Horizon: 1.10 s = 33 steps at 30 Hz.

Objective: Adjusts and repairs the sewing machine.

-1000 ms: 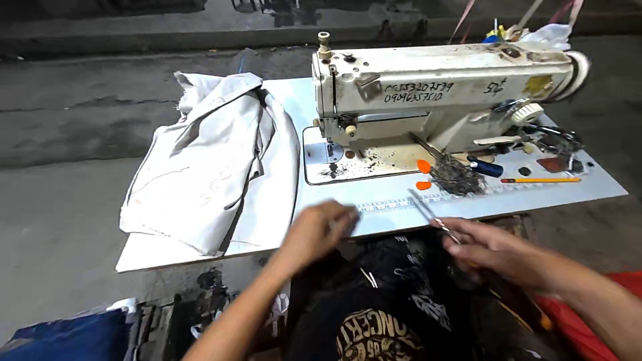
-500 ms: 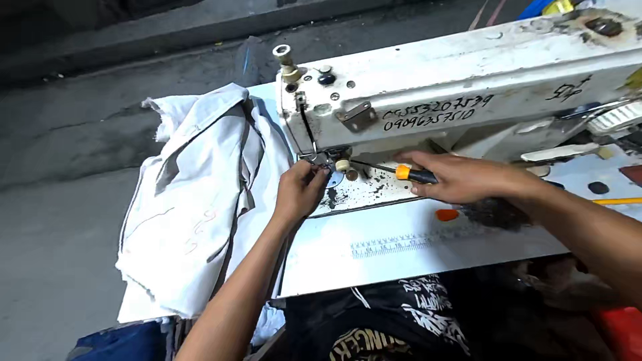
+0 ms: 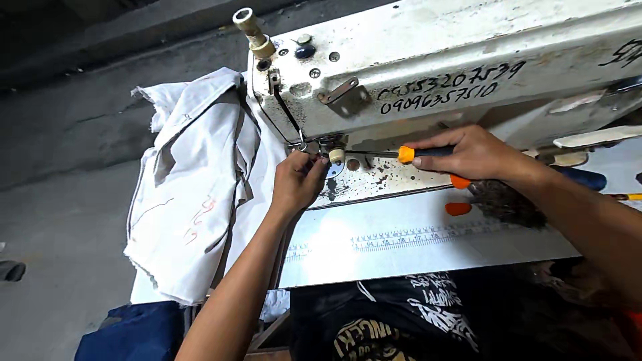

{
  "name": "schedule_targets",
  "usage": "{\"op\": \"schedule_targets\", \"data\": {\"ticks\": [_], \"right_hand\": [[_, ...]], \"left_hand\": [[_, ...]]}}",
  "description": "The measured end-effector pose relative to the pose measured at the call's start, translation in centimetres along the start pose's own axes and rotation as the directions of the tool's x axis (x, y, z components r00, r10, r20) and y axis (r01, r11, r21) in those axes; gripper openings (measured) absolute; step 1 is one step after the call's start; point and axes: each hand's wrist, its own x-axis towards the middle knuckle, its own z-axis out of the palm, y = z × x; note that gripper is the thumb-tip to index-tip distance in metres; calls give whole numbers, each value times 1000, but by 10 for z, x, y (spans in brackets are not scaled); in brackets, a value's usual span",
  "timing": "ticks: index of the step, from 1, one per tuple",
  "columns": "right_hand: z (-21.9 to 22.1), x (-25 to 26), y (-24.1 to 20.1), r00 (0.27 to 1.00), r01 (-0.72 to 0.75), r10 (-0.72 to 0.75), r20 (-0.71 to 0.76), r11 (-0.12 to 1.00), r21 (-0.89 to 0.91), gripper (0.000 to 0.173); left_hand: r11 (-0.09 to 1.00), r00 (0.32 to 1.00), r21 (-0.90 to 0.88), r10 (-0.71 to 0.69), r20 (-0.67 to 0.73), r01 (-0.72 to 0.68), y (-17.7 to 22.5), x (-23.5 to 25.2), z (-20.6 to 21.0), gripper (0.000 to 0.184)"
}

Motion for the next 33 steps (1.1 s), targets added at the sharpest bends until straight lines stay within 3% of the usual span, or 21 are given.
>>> {"op": "schedule_targets", "data": {"ticks": [15, 23, 27, 33], "right_hand": [[-1, -2, -3, 993, -105, 104, 50, 994, 31, 26], [-16, 20, -6, 941, -278, 237, 241, 948, 154, 20], [-15, 28, -11, 928, -319, 316, 197, 948, -17, 21], [-12, 26, -7, 983, -137, 171, 64, 923, -359, 34]], "left_hand": [[998, 998, -9, 59, 0, -59, -8, 4, 2, 17], [999, 999, -14, 43, -5, -43, -6, 4, 2, 17], [998, 999, -21, 53, -1, -53, -8, 5, 2, 17], [999, 999, -15, 52, -8, -53, -8, 4, 2, 17]]}}
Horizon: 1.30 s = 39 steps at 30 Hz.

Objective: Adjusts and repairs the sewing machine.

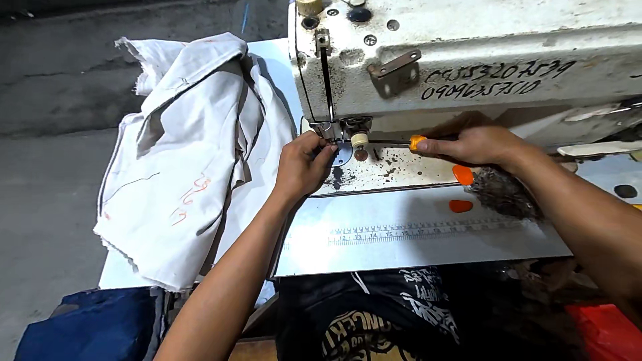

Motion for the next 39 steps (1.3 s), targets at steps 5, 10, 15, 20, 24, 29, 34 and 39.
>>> {"op": "schedule_targets", "data": {"ticks": [5, 10, 15, 20, 24, 29, 34, 39], "right_hand": [[16, 5, 25, 892, 366, -390, -226, 920, -142, 45], [3, 3, 11, 985, 171, -172, -30, 985, -27, 37], [-7, 4, -3, 973, -93, 32, 227, 960, 265, 40], [-6, 4, 0, 976, -74, 22, 216, 969, 234, 43], [-5, 4, 2, 977, -54, 4, 212, 972, 229, 43], [-5, 2, 3, 979, -44, -3, 205, 974, 222, 43], [-4, 0, 2, 986, -73, 30, 164, 962, 263, 42], [-3, 2, 4, 985, -59, 5, 174, 951, 303, 41]], "left_hand": [[1000, 1000, -5, 10, -5, -10, 1, 0, 0, 16], [1000, 1000, -6, 14, -16, -14, 1, 0, 0, 14], [1000, 1000, -22, -8, -4, 7, 2, 0, -1, 12], [1000, 1000, -18, -19, 2, 19, 0, 0, -1, 15], [1000, 1000, -21, -13, 11, 14, -2, 1, -2, 16], [999, 1000, -32, -8, 19, 8, -3, 1, -2, 16], [1000, 1000, -31, -1, 19, 2, -4, 2, -2, 16], [999, 1000, -33, -11, 18, 12, -2, 2, -2, 16]]}}
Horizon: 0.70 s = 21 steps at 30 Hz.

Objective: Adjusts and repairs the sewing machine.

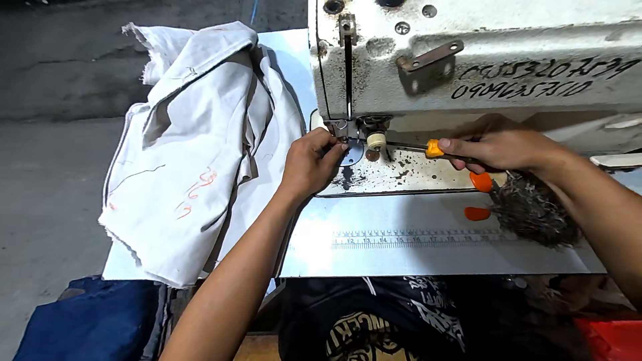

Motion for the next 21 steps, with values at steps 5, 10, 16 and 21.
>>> {"op": "schedule_targets", "data": {"ticks": [5, 10, 16, 21], "right_hand": [[0, 1, 0, 1000, 8, -8, 7, 1000, 14, 39], [0, 1, 0, 1000, 17, -17, 14, 1000, 7, 40], [0, 1, -8, 997, -72, 72, 12, 997, -15, 36], [1, 2, -13, 988, -145, 135, -75, 976, -163, 33]], "left_hand": [[1000, 1000, 5, 0, -5, 0, 1, 0, 0, 16], [1000, 1000, 12, -4, -5, 4, 0, 0, 0, 17], [1000, 1000, 10, 3, 0, -3, -1, -1, 0, 17], [1000, 1000, -21, 18, -3, -19, 0, 0, 0, 16]]}}
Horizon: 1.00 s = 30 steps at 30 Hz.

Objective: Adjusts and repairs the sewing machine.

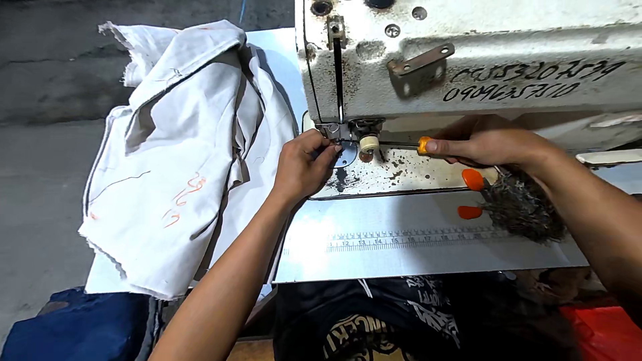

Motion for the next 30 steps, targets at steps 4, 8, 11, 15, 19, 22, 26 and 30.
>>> {"op": "schedule_targets", "data": {"ticks": [4, 8, 11, 15, 19, 22, 26, 30], "right_hand": [[5, 0, 5, 989, 93, -109, -97, 984, -150, 35], [10, 4, 16, 950, 212, -263, -170, 940, -268, 51], [21, 11, 34, 725, 476, -624, -290, 759, -443, 46], [28, 24, 51, 192, 403, -942, -275, 331, -853, 35], [26, 1, 31, 184, 225, -945, -270, 308, -925, 17], [40, -30, 13, 533, 158, -748, -394, 546, -823, 27], [67, -69, 2, 732, -65, -326, -598, 841, -537, 32], [93, -80, 16, 665, 3, -329, -671, 899, -438, 29]], "left_hand": [[1000, 1000, -7, -16, -2, 16, 2, -2, 0, 16], [1000, 1000, 7, 1, -12, -1, 3, -1, 1, 16], [1000, 1000, 13, -5, -11, 5, 3, -1, 1, 16], [1000, 1000, 27, -8, -12, 9, 1, 0, 1, 16], [1000, 1000, 12, -25, -1, 25, 7, -2, 3, 13], [998, 1000, 53, -23, 7, 23, 10, -4, -1, 14], [994, 999, 102, -28, 19, 26, 6, -3, 1, 19], [986, 996, 149, -80, 43, 73, -1, -1, 3, 32]]}}
